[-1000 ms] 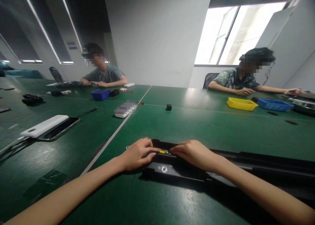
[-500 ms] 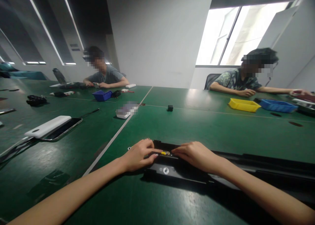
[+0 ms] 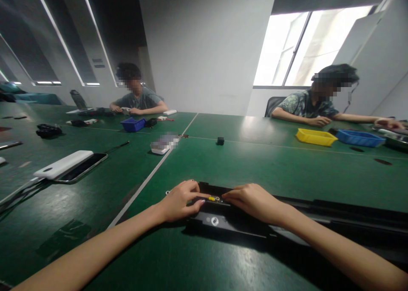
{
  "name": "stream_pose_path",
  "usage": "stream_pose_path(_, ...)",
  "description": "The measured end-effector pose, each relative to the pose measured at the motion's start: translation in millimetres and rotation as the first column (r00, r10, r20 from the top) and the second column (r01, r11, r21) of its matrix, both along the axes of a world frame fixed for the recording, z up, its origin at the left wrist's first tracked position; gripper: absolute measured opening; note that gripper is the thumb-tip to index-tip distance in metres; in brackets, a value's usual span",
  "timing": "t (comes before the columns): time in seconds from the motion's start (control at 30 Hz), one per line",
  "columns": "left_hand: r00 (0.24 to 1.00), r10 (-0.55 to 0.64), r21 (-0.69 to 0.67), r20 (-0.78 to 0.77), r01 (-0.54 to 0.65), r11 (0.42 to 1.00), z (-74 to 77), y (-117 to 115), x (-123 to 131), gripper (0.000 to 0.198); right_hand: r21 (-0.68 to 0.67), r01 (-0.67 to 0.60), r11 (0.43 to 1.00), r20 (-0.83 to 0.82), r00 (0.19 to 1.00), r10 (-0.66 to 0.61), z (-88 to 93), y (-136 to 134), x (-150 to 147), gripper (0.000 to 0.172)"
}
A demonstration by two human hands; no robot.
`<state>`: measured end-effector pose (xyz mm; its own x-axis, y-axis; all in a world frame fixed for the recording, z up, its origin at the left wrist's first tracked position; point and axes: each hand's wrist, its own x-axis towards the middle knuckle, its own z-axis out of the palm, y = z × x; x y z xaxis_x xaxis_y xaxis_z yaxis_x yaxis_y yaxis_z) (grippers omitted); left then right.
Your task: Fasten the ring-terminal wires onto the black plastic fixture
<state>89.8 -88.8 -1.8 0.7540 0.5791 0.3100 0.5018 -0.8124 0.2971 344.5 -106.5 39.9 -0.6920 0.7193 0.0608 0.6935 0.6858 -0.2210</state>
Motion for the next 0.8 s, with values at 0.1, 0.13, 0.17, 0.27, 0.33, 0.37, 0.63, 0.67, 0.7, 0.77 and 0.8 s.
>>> stream_pose_path(0.1,1.0,-0.003,0.0,0.011,0.003,1.0,-0.5,0.1,-0.8,0.032,-0.003,0.0,1.0,-0.003,1.0,0.0,0.5,-0.4,-0.1,0.03)
stream_pose_path(0.13,1.0,-0.004,-0.001,0.016,0.004,1.0,-0.7,0.1,-1.0,0.032,-0.004,0.001,1.0,-0.003,1.0,-0.001,0.4,-0.5,0.0,0.03)
stream_pose_path(0.17,1.0,-0.006,-0.002,0.022,0.006,1.0,-0.8,0.1,-1.2,0.031,-0.006,0.001,1.0,-0.002,1.0,-0.001,0.3,-0.5,0.1,0.031)
stream_pose_path(0.27,1.0,-0.008,-0.002,0.03,0.008,1.0,-1.0,0.1,-1.2,0.031,-0.005,-0.001,1.0,-0.004,1.0,0.001,-0.1,-0.2,0.7,0.03)
stream_pose_path(0.33,0.999,-0.01,0.003,0.03,0.01,1.0,-0.8,0.3,-0.9,0.031,-0.004,-0.008,1.0,-0.008,1.0,0.008,0.1,0.1,1.0,0.03)
stream_pose_path(0.37,0.999,-0.011,0.006,0.03,0.011,1.0,-0.6,0.4,-0.8,0.031,-0.003,-0.008,1.0,-0.008,1.0,0.008,0.3,0.1,1.0,0.031)
stream_pose_path(0.63,1.0,-0.015,0.008,0.022,0.015,1.0,-0.1,0.9,-0.2,0.031,0.004,-0.01,1.0,-0.003,1.0,0.01,-1.4,0.7,0.2,0.03)
stream_pose_path(0.67,1.0,-0.017,0.01,0.024,0.017,1.0,-0.1,0.8,-0.2,0.031,0.005,-0.011,1.0,-0.005,1.0,0.011,-1.6,0.7,0.1,0.03)
stream_pose_path(0.7,1.0,-0.018,0.011,0.023,0.018,1.0,-0.2,0.7,-0.2,0.031,0.005,-0.011,1.0,-0.007,1.0,0.011,-1.7,0.6,0.2,0.03)
stream_pose_path(0.77,1.0,-0.015,0.013,0.022,0.015,1.0,-0.4,0.6,-0.3,0.032,0.003,-0.012,1.0,-0.011,1.0,0.012,-1.2,0.1,0.3,0.03)
stream_pose_path(0.8,1.0,-0.013,0.012,0.021,0.013,1.0,-0.4,0.6,-0.4,0.032,0.002,-0.011,1.0,-0.011,1.0,0.011,-0.7,-0.2,0.4,0.03)
